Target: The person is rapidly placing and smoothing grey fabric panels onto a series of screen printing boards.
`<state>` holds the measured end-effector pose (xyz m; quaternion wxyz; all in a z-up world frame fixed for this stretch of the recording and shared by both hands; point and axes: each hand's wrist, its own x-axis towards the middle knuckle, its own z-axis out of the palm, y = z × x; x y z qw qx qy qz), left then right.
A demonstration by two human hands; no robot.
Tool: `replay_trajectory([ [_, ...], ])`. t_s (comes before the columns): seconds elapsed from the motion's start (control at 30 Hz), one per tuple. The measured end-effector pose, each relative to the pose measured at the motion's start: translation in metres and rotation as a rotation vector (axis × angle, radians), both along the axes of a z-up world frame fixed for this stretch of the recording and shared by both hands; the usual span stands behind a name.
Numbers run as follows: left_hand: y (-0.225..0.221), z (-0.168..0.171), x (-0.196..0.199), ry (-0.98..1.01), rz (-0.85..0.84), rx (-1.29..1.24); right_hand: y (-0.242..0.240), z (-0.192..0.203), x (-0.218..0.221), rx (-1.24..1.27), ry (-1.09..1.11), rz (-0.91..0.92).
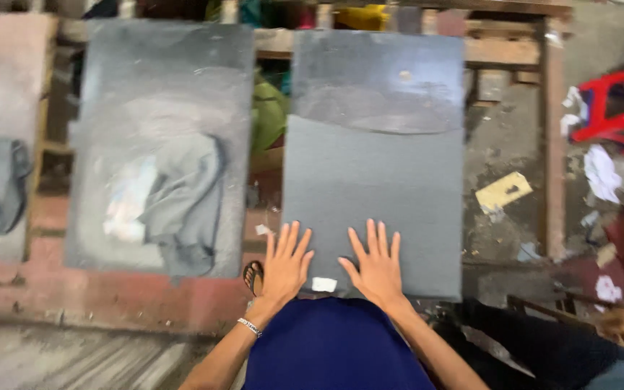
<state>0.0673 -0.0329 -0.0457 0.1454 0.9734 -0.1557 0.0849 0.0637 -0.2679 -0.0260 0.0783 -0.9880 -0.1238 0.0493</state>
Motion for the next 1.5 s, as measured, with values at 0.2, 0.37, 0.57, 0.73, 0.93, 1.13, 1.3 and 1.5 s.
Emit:
replay_trajectory([
  [0.2,0.112,0.041,0.028,-0.267,0.335,-0.473,0.019,-0.015,-0.011,0.312,-0.174,-0.265],
  [0.37,0.259,0.002,0.055,-0.125,0.655,-0.193,0.153,0.010,0.002,0.470,-0.065,-0.326],
  [0.57,0.320,0.023,0.045,0.409,0.529,-0.779,0.337,0.014,-0.011,1.085,0.651,-0.629],
  [0.73,0.332,0.064,0.025,0.746,0.678,-1.625,0.419,0.038,-0.004,1.533,1.056,-0.887],
  [0.93,0.384,0.077,0.004,1.004,0.409,-2.231,0.448,0.047,0.032,2.153,0.831,-1.249],
  [1.13,0.421,0.075,-0.029,0.929,0.779,-2.697,0.429,0.094,0.051,2.322,0.293,-1.404],
  [1.3,0.450,0.046,-0.086,1.484,0.570,-2.406,0.362,0.115,0.045,2.147,-0.154,-1.475],
  [1.5,0.460,0.188,0.018,1.276,0.248,-1.995,0.315,0.202,0.086,2.070,-0.188,-1.084],
])
